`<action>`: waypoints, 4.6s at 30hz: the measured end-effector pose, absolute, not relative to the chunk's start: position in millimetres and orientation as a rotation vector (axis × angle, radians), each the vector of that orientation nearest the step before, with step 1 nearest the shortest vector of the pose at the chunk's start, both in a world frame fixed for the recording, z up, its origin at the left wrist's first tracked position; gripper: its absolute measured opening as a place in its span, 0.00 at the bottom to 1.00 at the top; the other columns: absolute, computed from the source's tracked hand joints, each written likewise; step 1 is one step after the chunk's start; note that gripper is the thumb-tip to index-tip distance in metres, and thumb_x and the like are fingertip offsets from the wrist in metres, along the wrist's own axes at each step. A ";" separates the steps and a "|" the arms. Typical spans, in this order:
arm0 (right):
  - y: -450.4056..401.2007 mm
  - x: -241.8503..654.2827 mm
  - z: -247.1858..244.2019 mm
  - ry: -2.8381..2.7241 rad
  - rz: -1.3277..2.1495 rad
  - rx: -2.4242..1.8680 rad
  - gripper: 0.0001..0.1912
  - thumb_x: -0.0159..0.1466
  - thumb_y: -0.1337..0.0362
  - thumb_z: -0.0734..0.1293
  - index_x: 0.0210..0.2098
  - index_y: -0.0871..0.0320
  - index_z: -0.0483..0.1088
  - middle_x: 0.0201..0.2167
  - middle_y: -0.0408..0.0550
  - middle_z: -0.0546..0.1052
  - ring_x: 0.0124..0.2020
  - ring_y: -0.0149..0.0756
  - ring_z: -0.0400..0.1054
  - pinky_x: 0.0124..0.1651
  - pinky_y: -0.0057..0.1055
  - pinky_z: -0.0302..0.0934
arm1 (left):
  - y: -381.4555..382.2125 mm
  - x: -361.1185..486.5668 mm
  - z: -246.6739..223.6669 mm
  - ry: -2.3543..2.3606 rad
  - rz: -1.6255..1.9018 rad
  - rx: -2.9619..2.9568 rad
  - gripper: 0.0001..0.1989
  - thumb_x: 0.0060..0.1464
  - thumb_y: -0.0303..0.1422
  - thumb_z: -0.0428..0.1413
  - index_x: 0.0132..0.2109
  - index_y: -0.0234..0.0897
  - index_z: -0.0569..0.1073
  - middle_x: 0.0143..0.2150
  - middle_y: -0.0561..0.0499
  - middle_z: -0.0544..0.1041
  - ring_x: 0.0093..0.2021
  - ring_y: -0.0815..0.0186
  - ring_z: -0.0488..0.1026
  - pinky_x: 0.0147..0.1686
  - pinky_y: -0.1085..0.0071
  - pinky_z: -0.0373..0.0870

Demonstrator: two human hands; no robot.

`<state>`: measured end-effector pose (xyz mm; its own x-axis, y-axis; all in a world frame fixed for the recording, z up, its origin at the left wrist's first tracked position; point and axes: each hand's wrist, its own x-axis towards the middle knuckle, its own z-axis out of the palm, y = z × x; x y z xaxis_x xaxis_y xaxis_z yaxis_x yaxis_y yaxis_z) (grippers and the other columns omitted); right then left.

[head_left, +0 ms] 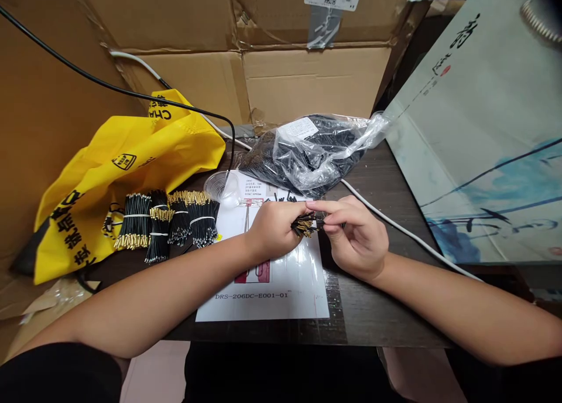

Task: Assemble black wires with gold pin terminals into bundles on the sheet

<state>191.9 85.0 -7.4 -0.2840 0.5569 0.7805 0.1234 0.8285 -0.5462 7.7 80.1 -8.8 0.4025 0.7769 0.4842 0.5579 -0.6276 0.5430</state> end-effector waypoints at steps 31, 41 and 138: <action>90.4 194.0 -6.0 -1.821 0.431 -0.435 0.09 0.62 0.70 0.69 0.42 0.55 0.72 0.41 0.49 0.80 0.40 0.39 0.76 0.40 0.39 0.68 | 76.5 11.1 -3.9 1.415 0.873 2.387 0.11 0.58 0.36 0.51 0.29 0.37 0.71 0.26 0.53 0.76 0.25 0.69 0.69 0.25 0.72 0.55; 93.2 197.2 -5.7 -1.865 0.365 -0.389 0.07 0.62 0.63 0.71 0.40 0.54 0.74 0.42 0.50 0.80 0.38 0.38 0.75 0.38 0.38 0.67 | 76.4 10.2 -4.1 1.417 0.887 2.410 0.10 0.57 0.35 0.52 0.30 0.37 0.71 0.25 0.54 0.75 0.24 0.70 0.67 0.25 0.72 0.54; 93.8 197.6 -0.4 -1.987 -0.295 -0.257 0.10 0.62 0.61 0.65 0.43 0.50 0.71 0.51 0.47 0.68 0.46 0.39 0.64 0.47 0.40 0.66 | 80.8 6.5 -4.0 0.688 1.189 2.274 0.16 0.63 0.33 0.47 0.26 0.38 0.57 0.21 0.56 0.59 0.22 0.73 0.54 0.24 0.72 0.52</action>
<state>197.6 93.8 -0.4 -0.4153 0.0485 0.9084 0.3101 0.9463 0.0912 6.5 80.8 -4.0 0.4960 0.6265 0.6012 0.2091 -0.7582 0.6176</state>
